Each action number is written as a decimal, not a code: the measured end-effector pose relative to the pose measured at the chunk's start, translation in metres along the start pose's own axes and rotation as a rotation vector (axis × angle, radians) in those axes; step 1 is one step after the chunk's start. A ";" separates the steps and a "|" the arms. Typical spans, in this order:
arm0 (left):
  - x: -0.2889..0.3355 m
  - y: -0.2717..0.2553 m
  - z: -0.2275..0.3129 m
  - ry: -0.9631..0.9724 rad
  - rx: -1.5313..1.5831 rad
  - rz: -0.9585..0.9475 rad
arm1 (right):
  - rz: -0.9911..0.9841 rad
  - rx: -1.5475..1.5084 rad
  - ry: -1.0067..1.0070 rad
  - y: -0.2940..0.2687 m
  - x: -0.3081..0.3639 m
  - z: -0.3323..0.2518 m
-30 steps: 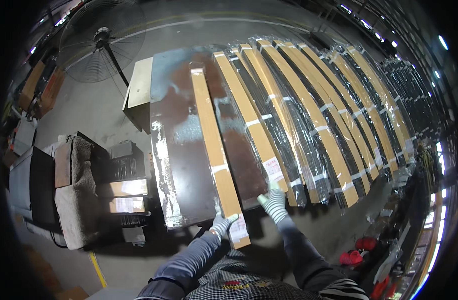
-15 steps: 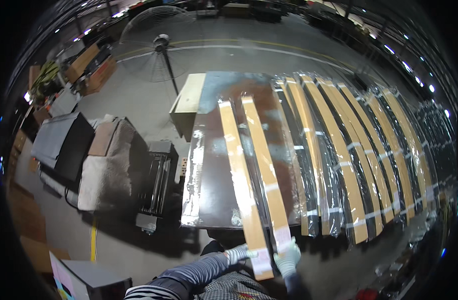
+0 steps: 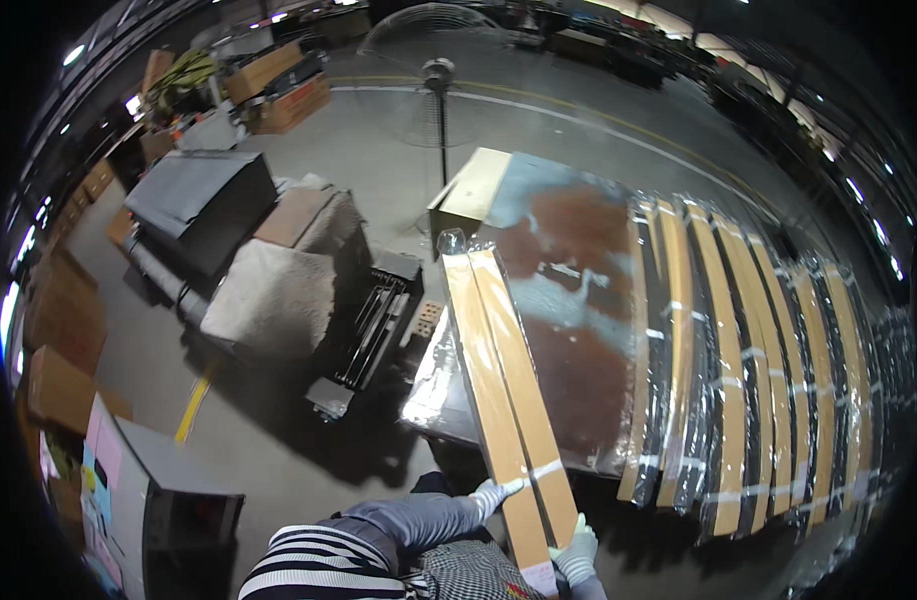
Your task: The recorder is lifting long, thin, cardboard-wrapped packages from a work table and stacking them onto a larger pile.
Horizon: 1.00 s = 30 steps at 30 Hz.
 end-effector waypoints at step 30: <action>0.012 -0.195 0.210 0.338 0.842 0.336 | 0.129 0.278 -0.838 -0.174 -0.141 -0.395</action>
Point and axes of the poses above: each hand's wrist, its own x-axis away from the middle knuckle, its own y-axis out of the palm, z = x × y, the point moved 6 cm from there along -x, towards the middle knuckle, and after that the axes turned 4 degrees about -x, right-handed, at the moved point
